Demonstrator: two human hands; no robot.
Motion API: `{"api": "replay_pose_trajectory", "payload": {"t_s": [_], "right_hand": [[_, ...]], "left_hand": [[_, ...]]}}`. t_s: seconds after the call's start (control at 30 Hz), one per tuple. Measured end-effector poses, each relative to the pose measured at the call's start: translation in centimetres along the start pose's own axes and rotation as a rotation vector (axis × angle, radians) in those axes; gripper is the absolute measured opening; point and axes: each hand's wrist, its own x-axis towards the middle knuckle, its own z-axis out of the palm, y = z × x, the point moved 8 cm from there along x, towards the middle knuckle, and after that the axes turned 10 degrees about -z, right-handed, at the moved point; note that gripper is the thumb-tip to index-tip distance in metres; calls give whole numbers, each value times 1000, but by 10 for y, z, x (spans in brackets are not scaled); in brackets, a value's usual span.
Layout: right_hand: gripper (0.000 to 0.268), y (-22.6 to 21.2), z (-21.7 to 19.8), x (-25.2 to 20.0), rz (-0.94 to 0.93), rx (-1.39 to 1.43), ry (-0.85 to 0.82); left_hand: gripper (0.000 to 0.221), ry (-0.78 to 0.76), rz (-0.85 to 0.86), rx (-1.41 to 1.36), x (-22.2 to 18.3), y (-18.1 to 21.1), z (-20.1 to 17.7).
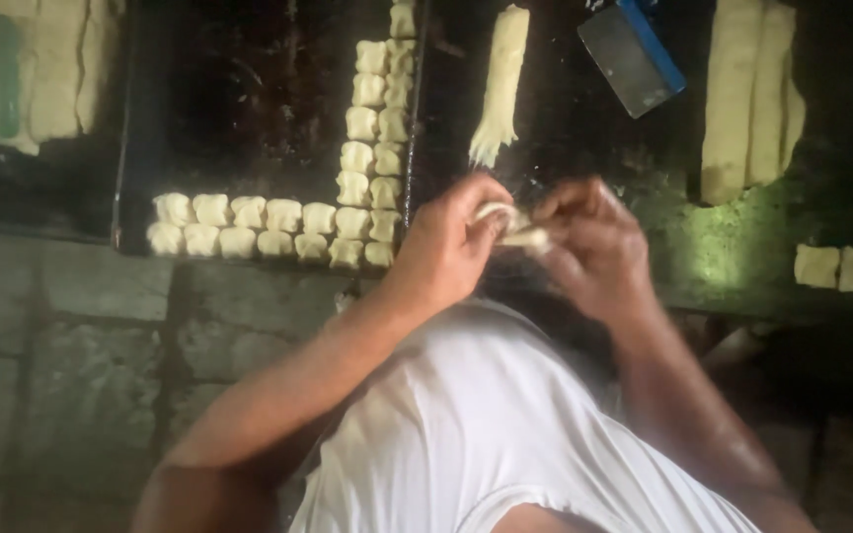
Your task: Shaping and folding pieces of dough into rolls on a bakery work surface.
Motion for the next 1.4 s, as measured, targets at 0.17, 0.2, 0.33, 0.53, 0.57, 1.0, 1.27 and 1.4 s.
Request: {"api": "replay_pose_trajectory", "payload": {"t_s": [0.17,0.2,0.33,0.53,0.57,1.0,1.27,1.4], "right_hand": [[28,49,15,-9,776,958,228],[28,57,12,-14,774,959,225],[27,67,18,-23,740,1227,138],[19,30,-8,-3,591,219,79],[20,0,-16,6,288,-141,92],[32,-23,3,4,-134,-160,43],[41,-55,6,95,-74,-181,-88],[42,-5,51,63,118,66,-239]], "left_hand": [[12,-90,218,-41,-8,17,11],[12,-86,218,-41,-8,16,10],[19,-62,135,56,-4,7,7],[35,-277,-155,-9,1,-24,31],[20,-408,-258,-160,-3,-35,39],[33,-341,-431,-724,0,-59,18],[26,-176,-191,308,7,-46,-23],[71,-189,-124,-177,14,-61,-39]]}}
